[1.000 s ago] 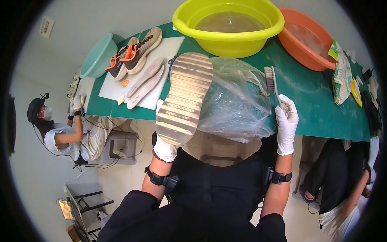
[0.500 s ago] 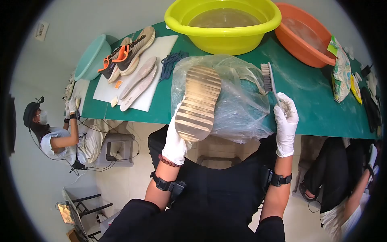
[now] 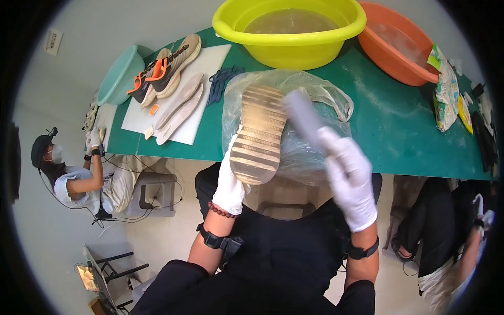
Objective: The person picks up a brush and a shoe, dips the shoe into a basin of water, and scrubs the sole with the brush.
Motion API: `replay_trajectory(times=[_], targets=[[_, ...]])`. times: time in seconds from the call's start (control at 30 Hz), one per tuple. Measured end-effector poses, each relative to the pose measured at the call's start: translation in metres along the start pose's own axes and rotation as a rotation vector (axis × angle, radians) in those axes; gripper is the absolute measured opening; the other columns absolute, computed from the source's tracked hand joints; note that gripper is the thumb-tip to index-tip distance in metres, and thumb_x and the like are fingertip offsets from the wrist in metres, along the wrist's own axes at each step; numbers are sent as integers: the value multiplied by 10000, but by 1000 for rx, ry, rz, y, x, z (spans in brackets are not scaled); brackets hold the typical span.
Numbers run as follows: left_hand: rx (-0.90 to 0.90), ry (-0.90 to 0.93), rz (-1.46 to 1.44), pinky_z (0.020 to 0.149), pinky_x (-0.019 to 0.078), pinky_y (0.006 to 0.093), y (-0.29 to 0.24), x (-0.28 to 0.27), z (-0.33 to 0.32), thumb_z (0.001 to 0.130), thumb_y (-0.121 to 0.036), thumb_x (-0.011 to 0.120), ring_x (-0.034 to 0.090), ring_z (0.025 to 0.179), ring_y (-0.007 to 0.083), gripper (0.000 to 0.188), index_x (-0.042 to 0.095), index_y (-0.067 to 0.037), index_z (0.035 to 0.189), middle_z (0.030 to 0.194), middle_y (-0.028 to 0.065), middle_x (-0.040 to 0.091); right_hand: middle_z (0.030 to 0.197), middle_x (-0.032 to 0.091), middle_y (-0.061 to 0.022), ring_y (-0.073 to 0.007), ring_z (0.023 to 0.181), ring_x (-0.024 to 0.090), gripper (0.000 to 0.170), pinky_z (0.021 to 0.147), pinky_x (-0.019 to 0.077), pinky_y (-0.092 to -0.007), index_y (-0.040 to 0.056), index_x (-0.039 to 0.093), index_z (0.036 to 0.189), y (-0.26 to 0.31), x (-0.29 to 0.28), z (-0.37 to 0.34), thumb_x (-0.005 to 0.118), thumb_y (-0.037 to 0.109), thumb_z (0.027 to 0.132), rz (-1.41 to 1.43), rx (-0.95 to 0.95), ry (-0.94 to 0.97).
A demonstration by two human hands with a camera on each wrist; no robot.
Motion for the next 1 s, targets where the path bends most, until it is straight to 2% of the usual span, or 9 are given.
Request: replay_trajectory(times=[0.17, 0.27, 0.33, 0.5, 0.67, 0.8, 0.87, 0.9, 1.0], targets=[[-90, -141, 43, 1007, 546, 403, 5, -13, -4, 1078, -401, 517, 645, 1191, 241, 497, 507, -53, 1432, 1356, 127, 626, 837, 564, -67, -287, 645, 630, 595, 542, 503, -392, 247, 659, 1360, 43, 64, 7, 652, -7, 821, -334, -223, 318], [-79, -28, -17, 1007, 548, 405, 9, -17, 5, 1079, -386, 517, 647, 1187, 240, 480, 510, -52, 1423, 1351, 121, 630, 873, 597, -115, -324, 669, 632, 530, 575, 524, -433, 210, 667, 1320, 8, 52, 46, 620, 8, 832, -658, -128, 151], [-31, -11, -6, 1003, 550, 403, 6, -13, 4, 1078, -368, 525, 649, 1183, 239, 455, 518, -65, 1417, 1336, 111, 639, 845, 578, -134, -346, 694, 597, 501, 630, 510, -431, 193, 673, 1341, -21, 47, 69, 594, -9, 889, -548, -90, 118], [-47, -84, 30, 994, 556, 404, 2, -17, 1, 1082, -366, 517, 656, 1180, 242, 443, 528, -74, 1415, 1323, 116, 647, 859, 605, -137, -354, 742, 661, 469, 650, 549, -446, 186, 684, 1301, 49, 81, 30, 603, 21, 870, -450, -115, 385], [-81, -47, 7, 986, 562, 411, 7, -9, -2, 1080, -392, 510, 664, 1168, 260, 483, 520, -51, 1421, 1321, 128, 647, 842, 612, -157, -358, 725, 647, 395, 637, 536, -459, 179, 694, 1279, -38, 57, 69, 586, 58, 918, -677, 31, 101], [-76, -28, -3, 1001, 551, 407, 5, -12, 1, 1080, -383, 514, 651, 1187, 257, 486, 512, -49, 1434, 1341, 133, 637, 809, 569, -124, -304, 738, 617, 519, 684, 519, -392, 174, 674, 1346, 23, 64, 33, 629, -36, 874, -342, -98, 292], [-56, -70, -17, 1009, 545, 402, 7, -21, 4, 1078, -375, 518, 642, 1199, 251, 485, 508, -53, 1440, 1358, 131, 630, 900, 656, -119, -268, 819, 654, 475, 773, 533, -337, 117, 700, 1309, 19, 51, 28, 639, -51, 869, -15, 72, 419], [-48, -67, -22, 1016, 539, 405, 7, -23, 5, 1076, -375, 524, 634, 1210, 251, 488, 503, -59, 1447, 1383, 126, 616, 1065, 729, -125, -220, 964, 687, 381, 900, 528, -311, 35, 702, 1274, 4, 37, 29, 626, -43, 908, -10, 33, 337], [-52, -24, -18, 1025, 533, 407, 2, -9, 1, 1075, -384, 524, 632, 1216, 256, 503, 493, -59, 1457, 1393, 127, 609, 1299, 704, -122, -179, 1198, 635, 368, 1050, 463, -303, 11, 653, 1350, -73, 2, 22, 582, -2, 989, 226, 281, 45]])
Point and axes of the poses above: each hand's wrist, its own z-axis towards the middle knuckle, its own x-axis out of the palm, y = z × x, the point moved 10 cm from there along z, towards the middle knuckle
